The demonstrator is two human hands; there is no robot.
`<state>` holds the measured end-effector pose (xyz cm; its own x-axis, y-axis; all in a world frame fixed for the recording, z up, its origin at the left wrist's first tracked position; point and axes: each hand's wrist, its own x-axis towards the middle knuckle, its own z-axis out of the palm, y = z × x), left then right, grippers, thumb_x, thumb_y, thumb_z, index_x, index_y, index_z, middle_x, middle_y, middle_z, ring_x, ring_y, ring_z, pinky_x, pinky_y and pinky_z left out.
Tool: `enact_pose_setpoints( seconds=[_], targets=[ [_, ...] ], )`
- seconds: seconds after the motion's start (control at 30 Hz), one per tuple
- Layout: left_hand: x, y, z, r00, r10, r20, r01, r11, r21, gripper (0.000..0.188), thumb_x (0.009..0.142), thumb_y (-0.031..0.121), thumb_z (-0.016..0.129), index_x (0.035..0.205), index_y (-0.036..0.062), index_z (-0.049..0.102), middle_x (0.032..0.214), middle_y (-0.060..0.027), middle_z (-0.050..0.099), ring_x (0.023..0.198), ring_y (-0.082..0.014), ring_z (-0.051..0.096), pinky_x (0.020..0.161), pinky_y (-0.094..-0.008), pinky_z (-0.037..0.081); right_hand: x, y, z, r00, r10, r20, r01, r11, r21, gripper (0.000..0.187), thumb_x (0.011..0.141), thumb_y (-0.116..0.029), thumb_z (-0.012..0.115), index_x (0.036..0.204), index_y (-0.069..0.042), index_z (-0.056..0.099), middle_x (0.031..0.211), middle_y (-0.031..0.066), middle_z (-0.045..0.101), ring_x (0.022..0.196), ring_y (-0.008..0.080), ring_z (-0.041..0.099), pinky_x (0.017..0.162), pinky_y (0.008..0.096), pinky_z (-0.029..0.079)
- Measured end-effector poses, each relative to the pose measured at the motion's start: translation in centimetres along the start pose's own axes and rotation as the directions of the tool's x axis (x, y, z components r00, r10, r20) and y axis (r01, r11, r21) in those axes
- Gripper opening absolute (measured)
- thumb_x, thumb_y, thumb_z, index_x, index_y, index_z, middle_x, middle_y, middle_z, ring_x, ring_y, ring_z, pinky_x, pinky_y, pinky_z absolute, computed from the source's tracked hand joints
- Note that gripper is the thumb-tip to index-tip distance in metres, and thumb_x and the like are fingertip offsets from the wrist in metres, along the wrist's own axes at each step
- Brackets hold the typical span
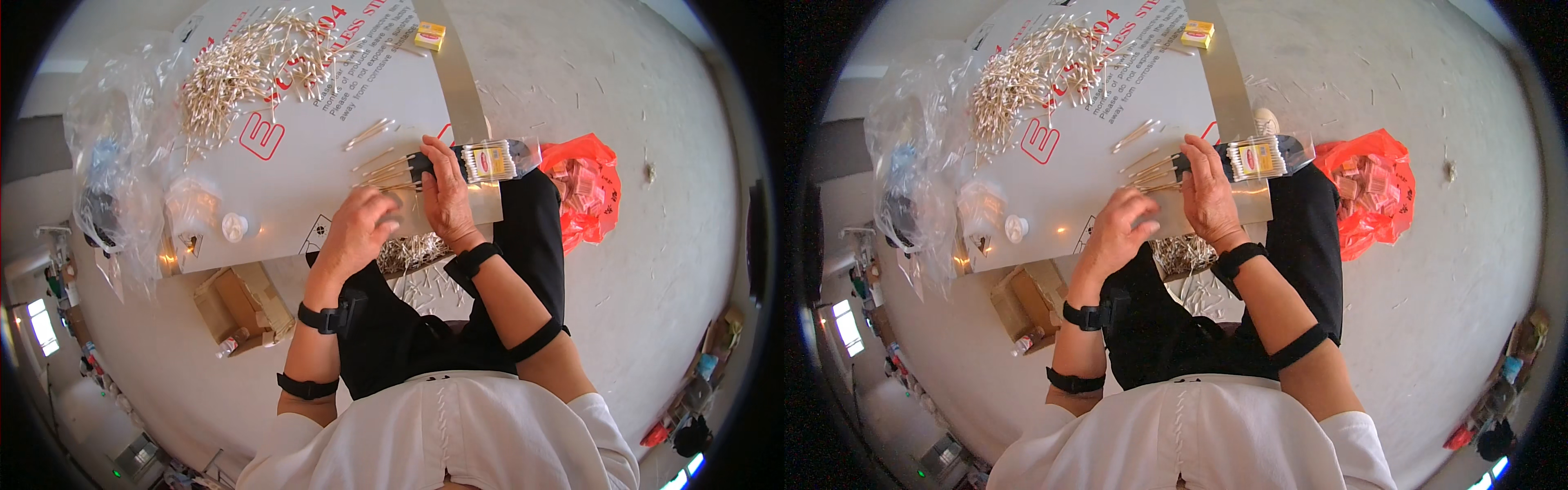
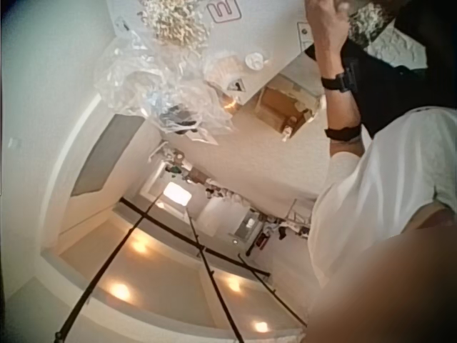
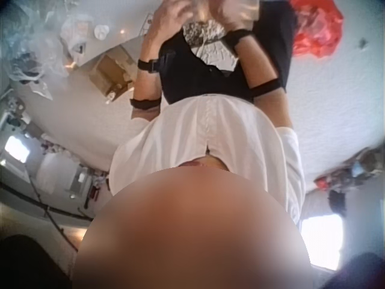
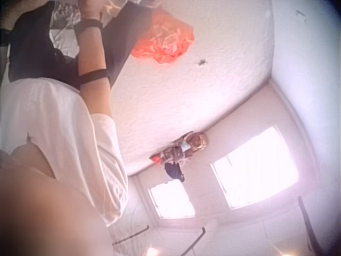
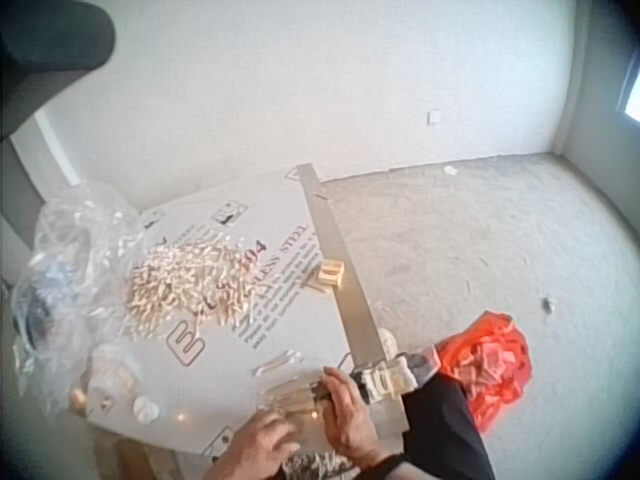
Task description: Organizing and placing small wooden sticks into a plastic container.
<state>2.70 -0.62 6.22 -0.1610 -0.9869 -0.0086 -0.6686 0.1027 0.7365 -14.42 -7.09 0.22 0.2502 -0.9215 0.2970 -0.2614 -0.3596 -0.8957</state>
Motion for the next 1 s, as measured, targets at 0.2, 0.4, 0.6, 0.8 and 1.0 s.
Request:
enact_pose_setpoints(
  seconds=[0.2,0.4,0.6,0.8,1.0],
  targets=[
    [5.7,-4.2,-0.4,0.872,0.062,-0.486,0.058,0.972,0.227,0.027,0.075,0.003,0.072,0.101,0.0040,0.063,0.100,-0.0108,0.060,0.094,-0.0341,0.056,0.084,-0.0434,0.048,0.0,-0.2,0.0,1.000,-0.022,0.009,0.023,1.000,-0.012,0.044,0.085,0.008,0.051,0.128,-0.001,0.049,0.136,0.0203,0.048,0.123,0.0409,0.050,0.105,0.0418,0.043],
    [9.9,-7.2,-1.9,0.954,-0.034,-0.297,0.121,0.952,0.282,0.011,0.078,0.003,0.069,0.086,0.0079,0.064,0.089,-0.0072,0.063,0.092,-0.0305,0.057,0.081,-0.0421,0.048,0.0,-0.4,0.0,1.000,0.010,0.026,-0.009,1.000,-0.009,0.043,0.084,0.006,0.054,0.127,0.000,0.049,0.136,0.0203,0.048,0.123,0.0409,0.050,0.104,0.0415,0.044],
    [10.5,-7.2,-2.5,0.975,-0.071,-0.213,0.122,0.964,0.238,0.006,0.080,0.002,0.064,0.084,0.0067,0.064,0.087,-0.0068,0.063,0.093,-0.0287,0.059,0.081,-0.0413,0.049,0.1,-0.1,-0.1,0.999,-0.041,0.012,0.042,0.998,-0.046,0.042,0.084,0.006,0.055,0.126,0.001,0.049,0.134,0.0206,0.048,0.121,0.0416,0.051,0.103,0.0425,0.045],
    [8.8,-7.3,-2.8,0.998,-0.062,-0.030,0.067,0.970,0.235,0.013,0.083,0.000,0.059,0.091,0.0067,0.066,0.089,-0.0082,0.064,0.094,-0.0296,0.059,0.083,-0.0406,0.049,0.2,-0.1,-0.1,0.999,-0.046,0.007,0.046,0.998,-0.049,0.041,0.084,0.007,0.054,0.125,0.001,0.049,0.133,0.0206,0.049,0.121,0.0415,0.051,0.103,0.0429,0.045],
    [6.7,-7.8,-0.4,0.916,0.003,-0.401,0.018,0.999,0.049,0.013,0.083,0.006,0.064,0.096,0.0059,0.066,0.098,-0.0087,0.063,0.098,-0.0311,0.057,0.087,-0.0420,0.047,0.2,-0.3,0.1,1.000,-0.011,-0.001,0.011,1.000,-0.012,0.039,0.087,0.006,0.052,0.125,0.000,0.050,0.133,0.0205,0.050,0.120,0.0408,0.052,0.102,0.0420,0.045]
  ],
)
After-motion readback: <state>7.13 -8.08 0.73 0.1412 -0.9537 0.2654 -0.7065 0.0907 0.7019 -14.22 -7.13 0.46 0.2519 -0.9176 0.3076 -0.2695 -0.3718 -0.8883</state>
